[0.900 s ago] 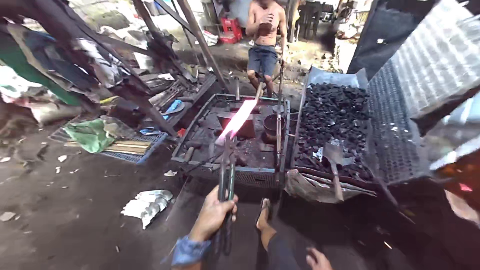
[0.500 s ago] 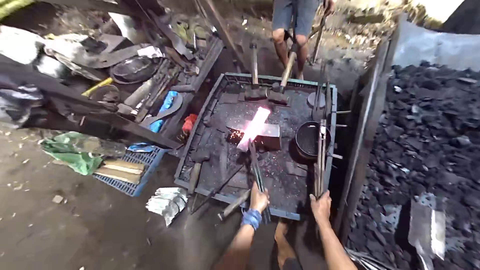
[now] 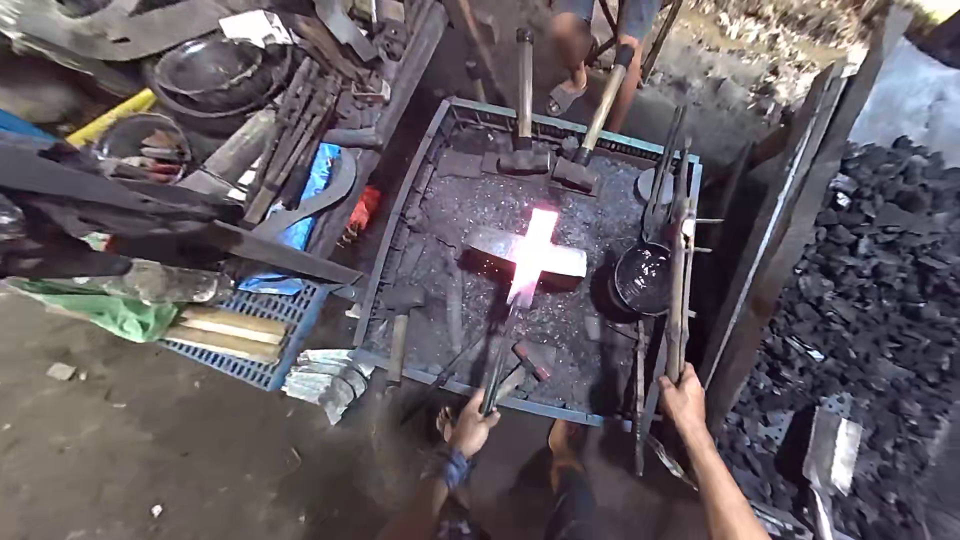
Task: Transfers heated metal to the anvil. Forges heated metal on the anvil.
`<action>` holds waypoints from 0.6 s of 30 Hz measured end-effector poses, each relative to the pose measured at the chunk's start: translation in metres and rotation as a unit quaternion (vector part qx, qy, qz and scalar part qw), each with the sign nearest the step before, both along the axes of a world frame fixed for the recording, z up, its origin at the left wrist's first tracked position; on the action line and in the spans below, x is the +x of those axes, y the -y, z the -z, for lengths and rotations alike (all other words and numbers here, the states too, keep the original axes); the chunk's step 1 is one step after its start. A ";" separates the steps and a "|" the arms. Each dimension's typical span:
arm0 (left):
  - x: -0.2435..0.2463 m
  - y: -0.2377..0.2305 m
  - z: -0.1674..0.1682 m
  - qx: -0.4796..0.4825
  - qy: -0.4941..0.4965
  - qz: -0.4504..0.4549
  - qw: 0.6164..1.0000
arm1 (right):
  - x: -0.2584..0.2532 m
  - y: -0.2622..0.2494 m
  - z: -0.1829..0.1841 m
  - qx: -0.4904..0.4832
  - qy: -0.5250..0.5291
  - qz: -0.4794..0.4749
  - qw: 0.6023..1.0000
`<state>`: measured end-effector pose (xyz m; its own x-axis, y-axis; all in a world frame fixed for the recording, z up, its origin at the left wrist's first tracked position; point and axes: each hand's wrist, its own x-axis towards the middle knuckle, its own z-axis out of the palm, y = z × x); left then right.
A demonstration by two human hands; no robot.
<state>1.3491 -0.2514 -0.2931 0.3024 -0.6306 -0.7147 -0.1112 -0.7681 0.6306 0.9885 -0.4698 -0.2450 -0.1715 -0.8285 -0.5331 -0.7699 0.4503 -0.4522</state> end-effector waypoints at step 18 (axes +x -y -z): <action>0.142 0.032 0.030 -0.006 -0.035 0.224 0.974 | 0.299 -0.020 -0.066 0.047 0.063 0.130 0.988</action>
<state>1.4907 -0.2831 -0.3233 -0.0550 -0.6960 -0.7160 -0.3898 -0.6452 0.6571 1.2873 -0.4498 -0.1793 -0.2982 -0.7118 -0.6360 -0.5631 0.6692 -0.4849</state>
